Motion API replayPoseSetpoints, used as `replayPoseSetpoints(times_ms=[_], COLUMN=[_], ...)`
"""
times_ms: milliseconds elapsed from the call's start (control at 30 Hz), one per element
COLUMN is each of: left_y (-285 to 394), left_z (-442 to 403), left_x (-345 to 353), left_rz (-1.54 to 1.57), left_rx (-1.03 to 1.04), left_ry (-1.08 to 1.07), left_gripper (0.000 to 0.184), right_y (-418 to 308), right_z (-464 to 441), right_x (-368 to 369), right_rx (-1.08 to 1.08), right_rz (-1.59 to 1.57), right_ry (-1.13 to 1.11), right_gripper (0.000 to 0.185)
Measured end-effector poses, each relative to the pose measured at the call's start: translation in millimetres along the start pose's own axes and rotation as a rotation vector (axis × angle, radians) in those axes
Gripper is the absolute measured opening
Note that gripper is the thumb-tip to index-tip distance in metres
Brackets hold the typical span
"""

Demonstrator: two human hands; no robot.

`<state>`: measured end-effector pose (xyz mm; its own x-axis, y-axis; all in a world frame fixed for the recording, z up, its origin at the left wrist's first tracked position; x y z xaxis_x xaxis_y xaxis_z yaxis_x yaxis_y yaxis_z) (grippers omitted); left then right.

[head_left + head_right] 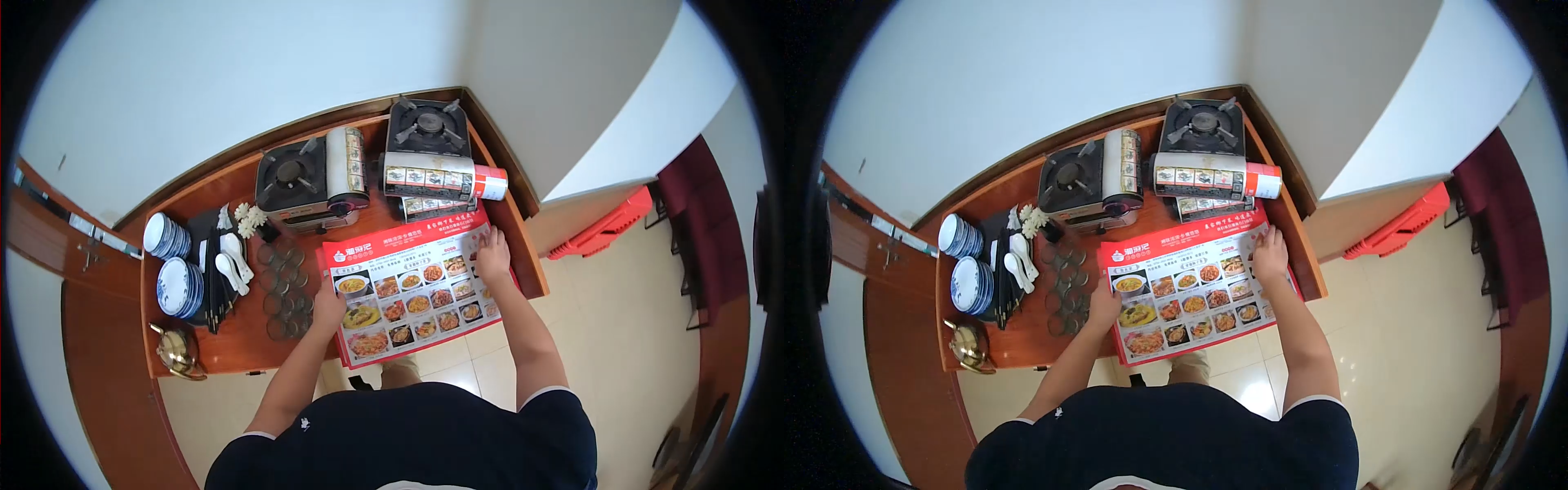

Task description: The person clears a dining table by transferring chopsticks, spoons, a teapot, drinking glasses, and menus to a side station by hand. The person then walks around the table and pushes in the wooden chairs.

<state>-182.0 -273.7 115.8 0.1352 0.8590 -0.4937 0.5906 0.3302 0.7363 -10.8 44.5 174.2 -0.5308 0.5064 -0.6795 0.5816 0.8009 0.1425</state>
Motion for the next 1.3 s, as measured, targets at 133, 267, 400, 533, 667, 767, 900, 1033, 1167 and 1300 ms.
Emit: replayPoseSetpoints(times_ms=[133, 267, 400, 533, 667, 767, 900, 1033, 1167, 1300], left_y=[8.7, 38.0, 51.6, 32.6, -33.4, -74.1, -102.5, -86.4, -96.0, -44.1], left_z=[0.9, 21.8, 82.5, 153.7, 182.2, 272.1, 445.8, 630.2, 871.1, 850.3], left_x=[-7.8, -36.8, -77.0, -137.4, -208.6, -268.9, -363.8, -439.8, -541.6, -631.3], left_rz=[-0.099, -0.349, -0.084, -0.033, -0.065, 0.035, 0.035, 0.052, 0.174, 0.121], left_rx=[-0.071, 0.373, 0.451, 0.552, 0.319, -0.145, -0.337, -0.550, -0.704, -0.951], left_ry=[-0.003, 0.138, -0.118, -0.006, 0.175, 0.172, 0.553, 0.837, 1.098, 1.449], left_gripper=[0.046, 0.053, 0.049, 0.036, 0.030, 0.023, 0.020, 0.018, 0.019, 0.017], right_y=[-4.3, -43.1, -110.1, -210.7, -342.2, -428.3, -551.7, -636.9, -765.8, -901.3], right_z=[-4.2, -11.0, 36.0, 86.3, 92.2, 148.2, 254.2, 389.0, 599.2, 567.3], right_x=[6.8, -52.0, -85.9, -111.7, -129.6, -159.0, -242.1, -327.4, -439.4, -523.4], right_rx=[0.034, -0.025, 0.004, -0.343, -0.934, -1.355, -1.767, -1.784, -1.981, -2.517], right_rz=[-0.117, -0.084, -0.367, -0.608, -0.777, -0.918, -0.968, -0.967, -1.136, -0.468], right_ry=[-0.026, 0.252, 0.344, 0.277, 0.053, -0.053, -0.209, -0.372, -0.616, -0.675], right_gripper=[0.039, 0.037, 0.031, 0.021, 0.020, 0.019, 0.018, 0.018, 0.015, 0.009])
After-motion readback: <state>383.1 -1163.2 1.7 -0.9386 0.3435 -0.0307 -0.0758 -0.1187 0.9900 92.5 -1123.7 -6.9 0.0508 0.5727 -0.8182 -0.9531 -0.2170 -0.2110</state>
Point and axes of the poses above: each hand's wrist, its own z-axis away from the middle knuckle, its own x-axis out of the palm, y = z × x, the point moved 1 cm from there along -z, towards the middle knuckle
